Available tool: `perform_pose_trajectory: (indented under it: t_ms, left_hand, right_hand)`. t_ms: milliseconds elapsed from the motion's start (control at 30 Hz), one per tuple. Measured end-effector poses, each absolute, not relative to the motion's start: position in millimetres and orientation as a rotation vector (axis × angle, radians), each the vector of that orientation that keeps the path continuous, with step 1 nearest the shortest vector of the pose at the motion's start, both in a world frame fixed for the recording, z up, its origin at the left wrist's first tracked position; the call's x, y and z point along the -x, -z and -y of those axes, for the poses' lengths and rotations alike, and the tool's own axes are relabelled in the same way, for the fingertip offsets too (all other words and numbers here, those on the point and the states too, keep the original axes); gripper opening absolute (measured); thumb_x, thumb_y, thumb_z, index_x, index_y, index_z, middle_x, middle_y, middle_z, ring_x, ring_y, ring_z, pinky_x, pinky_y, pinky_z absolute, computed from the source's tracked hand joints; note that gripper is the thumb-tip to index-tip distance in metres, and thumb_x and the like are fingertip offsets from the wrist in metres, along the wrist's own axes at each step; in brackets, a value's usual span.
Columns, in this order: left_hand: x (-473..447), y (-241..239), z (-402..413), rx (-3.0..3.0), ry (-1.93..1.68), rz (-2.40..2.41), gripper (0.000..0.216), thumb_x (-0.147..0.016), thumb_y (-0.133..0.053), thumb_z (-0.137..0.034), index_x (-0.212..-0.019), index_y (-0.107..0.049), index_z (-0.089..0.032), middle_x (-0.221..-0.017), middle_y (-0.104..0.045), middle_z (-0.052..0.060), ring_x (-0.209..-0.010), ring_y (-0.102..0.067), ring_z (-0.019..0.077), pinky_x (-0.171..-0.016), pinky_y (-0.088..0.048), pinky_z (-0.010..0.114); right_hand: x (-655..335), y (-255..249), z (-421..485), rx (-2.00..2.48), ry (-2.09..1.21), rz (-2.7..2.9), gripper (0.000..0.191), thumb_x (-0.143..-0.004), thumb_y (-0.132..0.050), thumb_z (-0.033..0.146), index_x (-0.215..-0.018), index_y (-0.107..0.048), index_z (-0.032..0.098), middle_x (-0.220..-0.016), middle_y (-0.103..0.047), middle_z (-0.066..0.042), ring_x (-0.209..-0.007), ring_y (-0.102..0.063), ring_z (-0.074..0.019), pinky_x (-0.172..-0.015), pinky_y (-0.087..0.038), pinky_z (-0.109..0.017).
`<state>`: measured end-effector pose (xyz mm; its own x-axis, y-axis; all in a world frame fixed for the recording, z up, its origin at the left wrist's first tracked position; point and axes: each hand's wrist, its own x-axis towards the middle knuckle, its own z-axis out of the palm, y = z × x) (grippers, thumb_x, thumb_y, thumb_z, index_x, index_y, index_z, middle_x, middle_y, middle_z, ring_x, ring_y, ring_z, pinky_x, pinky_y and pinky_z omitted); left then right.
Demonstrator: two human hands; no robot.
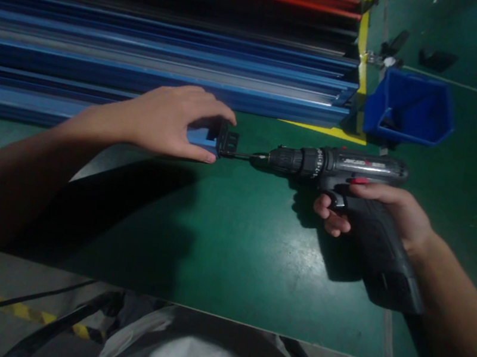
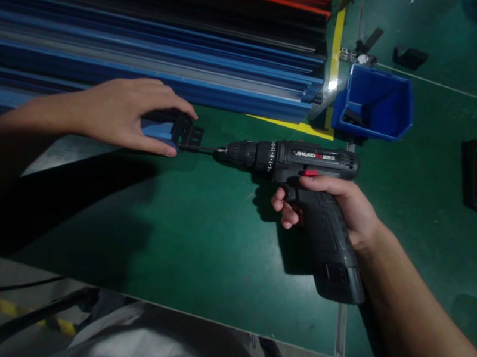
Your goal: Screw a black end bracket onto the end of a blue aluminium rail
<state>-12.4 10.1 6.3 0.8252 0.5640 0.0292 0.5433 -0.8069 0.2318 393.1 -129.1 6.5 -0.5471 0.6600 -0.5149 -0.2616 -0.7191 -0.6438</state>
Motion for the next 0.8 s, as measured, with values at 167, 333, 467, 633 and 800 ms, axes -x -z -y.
perform_pose_trajectory:
  t_ms: [167, 333, 467, 633, 800]
  left_hand:
    - [12.3, -7.7, -10.3, -2.798, -0.128, -0.846, 0.073, -0.093, -0.062, -0.076, -0.151, -0.061, -0.031, -0.145, -0.069, 0.008, -0.129, -0.065, 0.0334, -0.113, -0.052, 0.049]
    - [13.1, -5.2, -11.3, -2.809, -0.159, -0.811, 0.072, -0.095, -0.064, -0.074, -0.152, -0.061, -0.029, -0.144, -0.069, 0.009, -0.128, -0.065, 0.0333, -0.112, -0.052, 0.050]
    - [13.9, -1.9, -12.5, -2.819, -0.197, -0.789, 0.075, -0.095, -0.064, -0.076, -0.151, -0.063, -0.026, -0.140, -0.070, 0.009, -0.124, -0.065, 0.0327, -0.111, -0.053, 0.050]
    - [14.7, -1.8, -12.7, -2.806, -0.188, -0.802, 0.073, -0.095, -0.064, -0.075, -0.151, -0.062, -0.028, -0.140, -0.069, 0.009, -0.125, -0.065, 0.0332, -0.110, -0.052, 0.051]
    - [15.4, -2.0, -12.6, -2.824, -0.196, -0.789, 0.073, -0.096, -0.064, -0.074, -0.152, -0.062, -0.027, -0.140, -0.070, 0.009, -0.126, -0.065, 0.0329, -0.109, -0.053, 0.051]
  right_hand:
    - [-395.0, -2.6, 131.1, 0.999, -2.267, 0.688, 0.021, -0.101, -0.064, 0.034, -0.111, -0.076, 0.020, -0.099, -0.080, -0.009, -0.071, -0.068, -0.0191, -0.071, -0.064, -0.031]
    - [-395.1, -3.0, 130.2, 1.022, -2.272, 0.653, 0.026, -0.097, -0.069, 0.033, -0.118, -0.077, 0.019, -0.098, -0.081, -0.009, -0.069, -0.069, -0.0179, -0.071, -0.065, -0.030]
    - [-393.3, -5.6, 128.8, 1.046, -2.263, 0.670, 0.027, -0.094, -0.073, 0.033, -0.110, -0.080, 0.012, -0.096, -0.081, -0.012, -0.068, -0.071, -0.0165, -0.072, -0.066, -0.030]
    - [-391.8, -7.5, 129.2, 1.049, -2.253, 0.656, 0.027, -0.094, -0.074, 0.032, -0.109, -0.081, 0.010, -0.095, -0.081, -0.013, -0.067, -0.071, -0.0170, -0.071, -0.066, -0.030]
    - [-392.3, -8.1, 129.2, 1.051, -2.257, 0.636, 0.028, -0.094, -0.074, 0.031, -0.111, -0.079, 0.010, -0.095, -0.081, -0.013, -0.068, -0.072, -0.0175, -0.071, -0.066, -0.030]
